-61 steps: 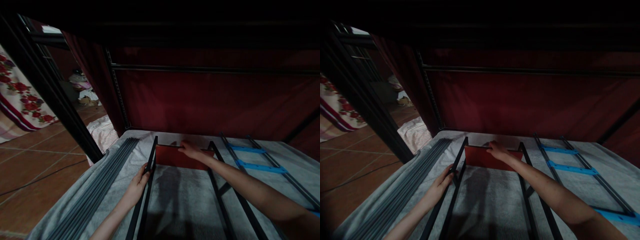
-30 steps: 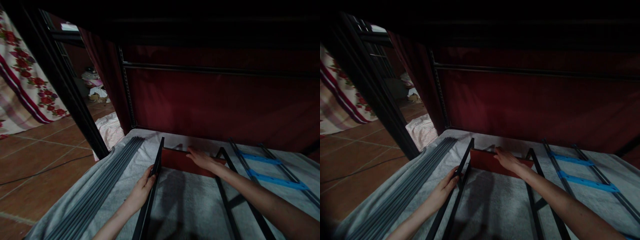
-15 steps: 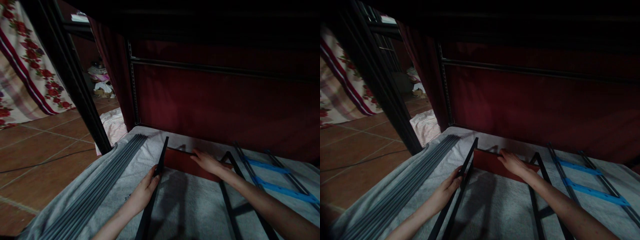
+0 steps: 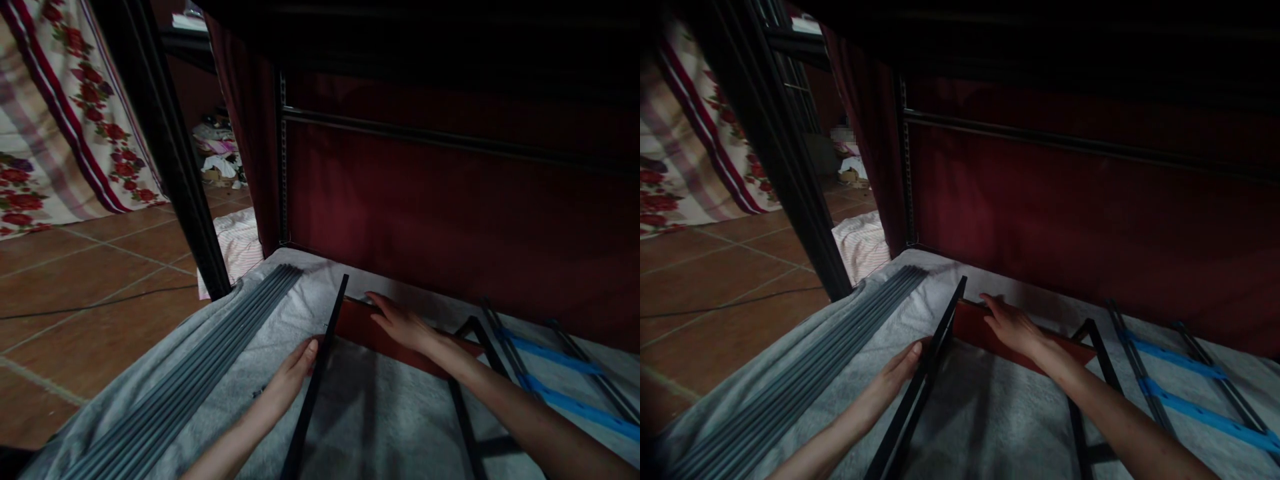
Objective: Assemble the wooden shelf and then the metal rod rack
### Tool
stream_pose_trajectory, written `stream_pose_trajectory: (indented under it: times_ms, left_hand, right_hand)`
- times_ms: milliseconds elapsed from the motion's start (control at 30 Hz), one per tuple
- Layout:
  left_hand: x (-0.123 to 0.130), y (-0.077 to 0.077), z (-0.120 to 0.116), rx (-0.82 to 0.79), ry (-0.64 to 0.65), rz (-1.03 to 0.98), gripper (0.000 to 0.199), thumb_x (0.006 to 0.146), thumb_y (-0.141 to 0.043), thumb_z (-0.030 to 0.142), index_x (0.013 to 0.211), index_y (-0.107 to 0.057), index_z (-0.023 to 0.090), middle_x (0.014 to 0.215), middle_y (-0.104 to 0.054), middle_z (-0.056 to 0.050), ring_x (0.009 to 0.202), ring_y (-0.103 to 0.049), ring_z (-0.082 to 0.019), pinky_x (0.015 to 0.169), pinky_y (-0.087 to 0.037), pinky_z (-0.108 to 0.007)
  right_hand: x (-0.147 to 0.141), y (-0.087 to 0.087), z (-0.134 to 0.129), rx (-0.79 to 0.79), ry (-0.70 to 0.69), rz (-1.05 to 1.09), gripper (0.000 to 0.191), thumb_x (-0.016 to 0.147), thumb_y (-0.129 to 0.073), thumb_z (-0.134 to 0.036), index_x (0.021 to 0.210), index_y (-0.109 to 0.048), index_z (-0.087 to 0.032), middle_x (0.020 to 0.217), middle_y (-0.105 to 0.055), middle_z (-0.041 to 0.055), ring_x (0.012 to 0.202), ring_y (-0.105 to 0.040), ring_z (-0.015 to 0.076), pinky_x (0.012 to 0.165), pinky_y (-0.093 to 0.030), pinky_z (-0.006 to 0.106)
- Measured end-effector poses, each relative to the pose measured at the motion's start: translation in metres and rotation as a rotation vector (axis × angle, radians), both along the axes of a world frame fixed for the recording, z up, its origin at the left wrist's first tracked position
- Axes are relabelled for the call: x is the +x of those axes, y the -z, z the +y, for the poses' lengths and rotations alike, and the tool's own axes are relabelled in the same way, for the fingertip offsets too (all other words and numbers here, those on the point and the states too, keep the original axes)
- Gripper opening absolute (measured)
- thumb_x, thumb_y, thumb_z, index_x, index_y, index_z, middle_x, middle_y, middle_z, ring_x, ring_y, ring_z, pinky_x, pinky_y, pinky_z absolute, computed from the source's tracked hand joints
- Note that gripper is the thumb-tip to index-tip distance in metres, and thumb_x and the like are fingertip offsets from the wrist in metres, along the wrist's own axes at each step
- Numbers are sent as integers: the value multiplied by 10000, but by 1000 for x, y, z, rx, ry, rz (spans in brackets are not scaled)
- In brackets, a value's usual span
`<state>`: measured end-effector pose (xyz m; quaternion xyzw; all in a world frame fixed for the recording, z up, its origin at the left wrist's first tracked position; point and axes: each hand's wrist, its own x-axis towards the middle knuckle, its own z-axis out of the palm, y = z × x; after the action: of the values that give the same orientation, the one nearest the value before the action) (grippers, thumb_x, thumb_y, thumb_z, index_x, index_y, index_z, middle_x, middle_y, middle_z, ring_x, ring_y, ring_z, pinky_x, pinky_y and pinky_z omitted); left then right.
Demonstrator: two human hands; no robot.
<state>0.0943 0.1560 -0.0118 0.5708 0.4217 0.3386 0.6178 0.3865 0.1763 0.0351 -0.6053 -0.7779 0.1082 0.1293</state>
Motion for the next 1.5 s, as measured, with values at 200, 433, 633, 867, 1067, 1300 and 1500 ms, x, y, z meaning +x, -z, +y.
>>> stream_pose_trajectory:
  times_ms: [200, 433, 633, 867, 1067, 1300, 1500]
  left_hand:
    - [4, 46, 56, 101, -166, 113, 454, 856, -507, 385, 1199, -626, 113, 1155, -685, -153, 1034, -644, -250, 851, -526, -363]
    - [30, 75, 109, 502, 41, 503, 293, 883, -411, 153, 923, -700, 127, 963, -669, -128, 873, -610, -212, 852, -472, -339]
    - [52, 88, 117, 519, 176, 506, 270, 834, -453, 77, 876, -712, 140, 886, -673, -87, 839, -582, -182, 820, -462, -282]
    - [54, 101, 124, 538, 173, 528, 247, 807, -493, 74, 887, -717, 139, 921, -659, -99, 874, -581, -204, 854, -453, -309]
    - [54, 100, 123, 562, 176, 536, 203, 833, -499, 105, 839, -697, 155, 870, -641, -93, 875, -570, -210, 827, -454, -303]
    - [55, 98, 122, 554, 168, 558, 204, 829, -507, 128, 899, -697, 147, 896, -634, -101, 815, -557, -205, 795, -455, -319]
    - [56, 99, 121, 578, 192, 562, 197, 828, -505, 116, 885, -690, 156, 852, -630, -99, 893, -568, -232, 851, -444, -327]
  right_hand:
    - [-20, -6, 21, -32, -23, 8, 600, 945, -449, -299, 1520, -287, -243, 1380, -579, 119, 1203, -594, 261, 1019, -448, 425]
    - [-40, -13, 40, -84, -46, -34, 677, 930, -464, -276, 1551, -194, -260, 1384, -582, 113, 1170, -623, 264, 971, -461, 398]
    - [-42, -7, 54, -154, -128, -37, 718, 912, -503, -273, 1549, -173, -284, 1431, -549, 102, 1244, -581, 264, 953, -458, 363]
    - [-47, -10, 69, -239, -182, 11, 606, 885, -533, -294, 1458, -341, -251, 1145, -699, 80, 1059, -655, 252, 819, -454, 309]
    - [-56, -19, 72, -271, -182, -17, 299, 865, -524, -281, 1163, -513, -255, 760, -650, -21, 757, -647, 191, 635, -378, 244]
    - [-51, -15, 74, -298, -181, 22, 345, 849, -562, -303, 1181, -478, -266, 803, -657, -18, 806, -664, 207, 655, -389, 248]
    - [-51, -12, 71, -292, -163, -7, 373, 872, -557, -331, 1232, -481, -275, 858, -691, 5, 860, -679, 225, 695, -414, 265]
